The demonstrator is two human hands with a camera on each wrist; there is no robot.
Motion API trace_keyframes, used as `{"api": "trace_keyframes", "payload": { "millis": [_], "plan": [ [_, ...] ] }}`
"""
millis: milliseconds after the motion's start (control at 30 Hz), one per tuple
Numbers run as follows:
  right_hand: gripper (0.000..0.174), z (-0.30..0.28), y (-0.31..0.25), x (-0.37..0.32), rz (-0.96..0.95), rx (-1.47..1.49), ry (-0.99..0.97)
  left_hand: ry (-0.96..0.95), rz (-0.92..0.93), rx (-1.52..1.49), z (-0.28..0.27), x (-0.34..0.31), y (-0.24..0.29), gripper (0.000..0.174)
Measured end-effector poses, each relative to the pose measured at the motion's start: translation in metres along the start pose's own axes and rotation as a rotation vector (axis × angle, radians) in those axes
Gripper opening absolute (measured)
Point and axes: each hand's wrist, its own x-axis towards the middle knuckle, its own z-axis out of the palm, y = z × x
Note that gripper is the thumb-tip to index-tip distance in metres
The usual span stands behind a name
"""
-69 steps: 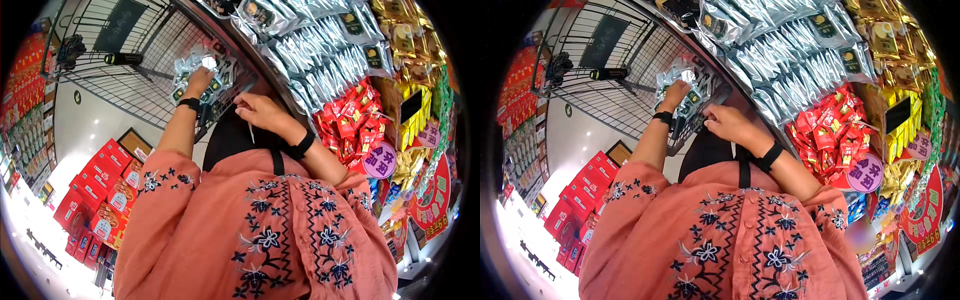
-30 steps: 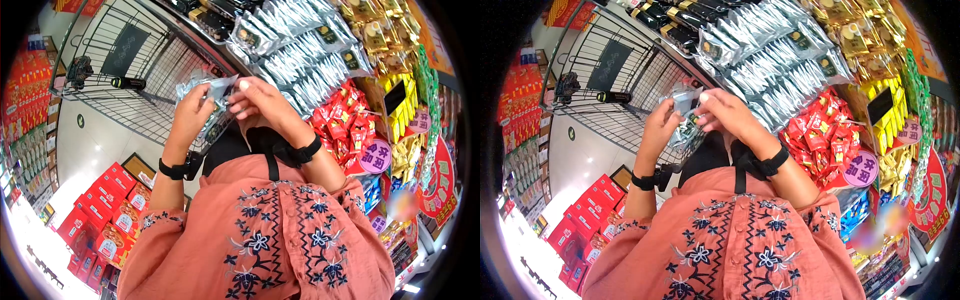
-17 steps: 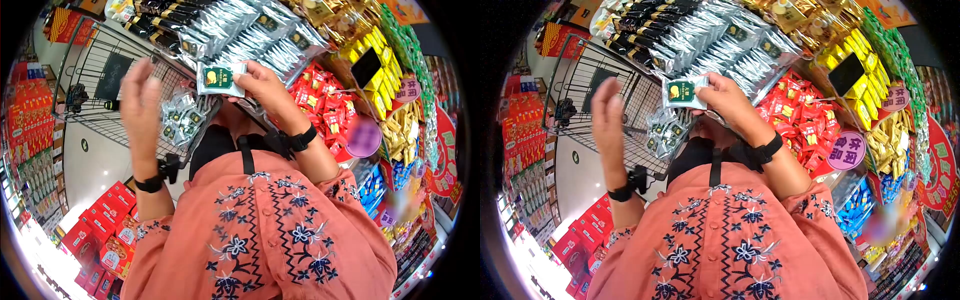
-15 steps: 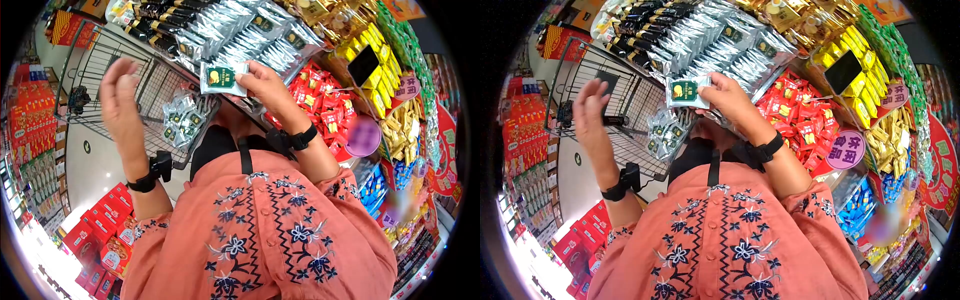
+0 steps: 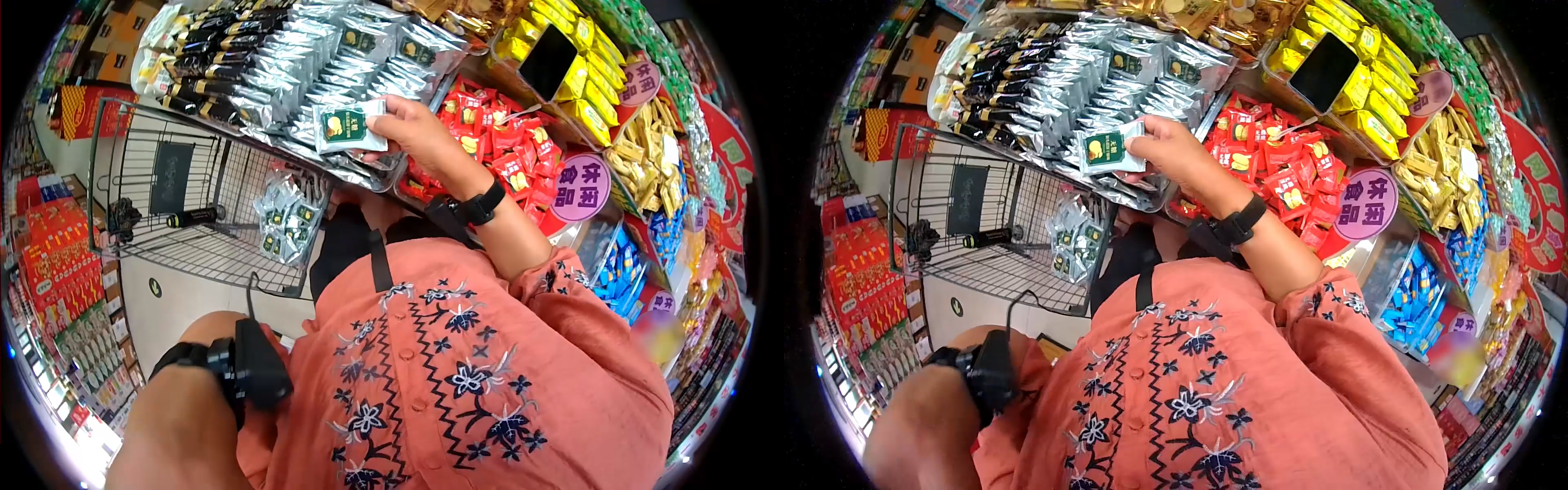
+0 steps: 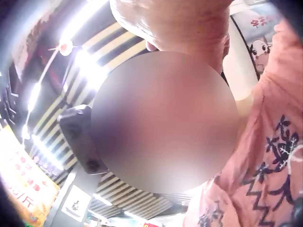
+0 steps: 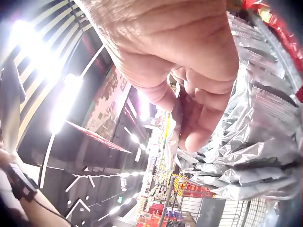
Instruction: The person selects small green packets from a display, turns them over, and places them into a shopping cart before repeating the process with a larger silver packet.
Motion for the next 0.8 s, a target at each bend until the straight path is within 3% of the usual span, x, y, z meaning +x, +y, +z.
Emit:
{"api": "trace_keyframes", "payload": {
  "millis": [67, 100, 200, 367, 467, 500, 533, 600, 633, 800],
  "plan": [
    [0.032, -0.008, 0.002, 0.002, 0.014, -0.015, -0.03, 0.209, -0.135, -0.442, 0.048, -0.014, -0.017, 0.056],
    [0.031, -0.008, -0.001, 0.002, 0.03, 0.0, -0.014, 0.247, -0.152, -0.523, 0.051, -0.015, -0.021, 0.058],
    [0.031, -0.018, -0.003, 0.004, -0.043, -0.042, 0.005, 0.354, -0.307, -0.347, 0.041, -0.028, -0.032, 0.07],
    [0.022, -0.013, -0.011, 0.011, -0.085, -0.026, 0.155, 0.861, -0.219, -0.182, 0.059, -0.034, -0.058, 0.075],
    [0.018, -0.033, -0.001, 0.032, -0.25, -0.051, 0.277, -0.091, -0.8, -0.211, 0.082, -0.134, -0.1, 0.036],
    [0.015, -0.033, -0.005, 0.035, -0.33, -0.075, 0.334, -0.199, -1.037, -0.21, 0.104, -0.156, -0.082, 0.04],
    [0.015, -0.03, -0.012, 0.037, -0.403, -0.089, 0.395, -0.317, -1.095, -0.388, 0.112, -0.187, -0.078, 0.028],
    [0.014, -0.031, -0.017, 0.044, -0.443, -0.078, 0.463, -0.667, -1.185, -0.368, 0.13, -0.226, -0.058, 0.031],
    [0.013, -0.032, -0.017, 0.051, -0.491, -0.139, 0.499, -0.66, -1.285, -0.503, 0.14, -0.242, -0.047, 0.036],
    [0.012, -0.026, -0.009, 0.072, -0.647, -0.448, 0.656, -0.748, -1.166, -0.476, 0.172, -0.298, -0.022, 0.048]
  ]
}}
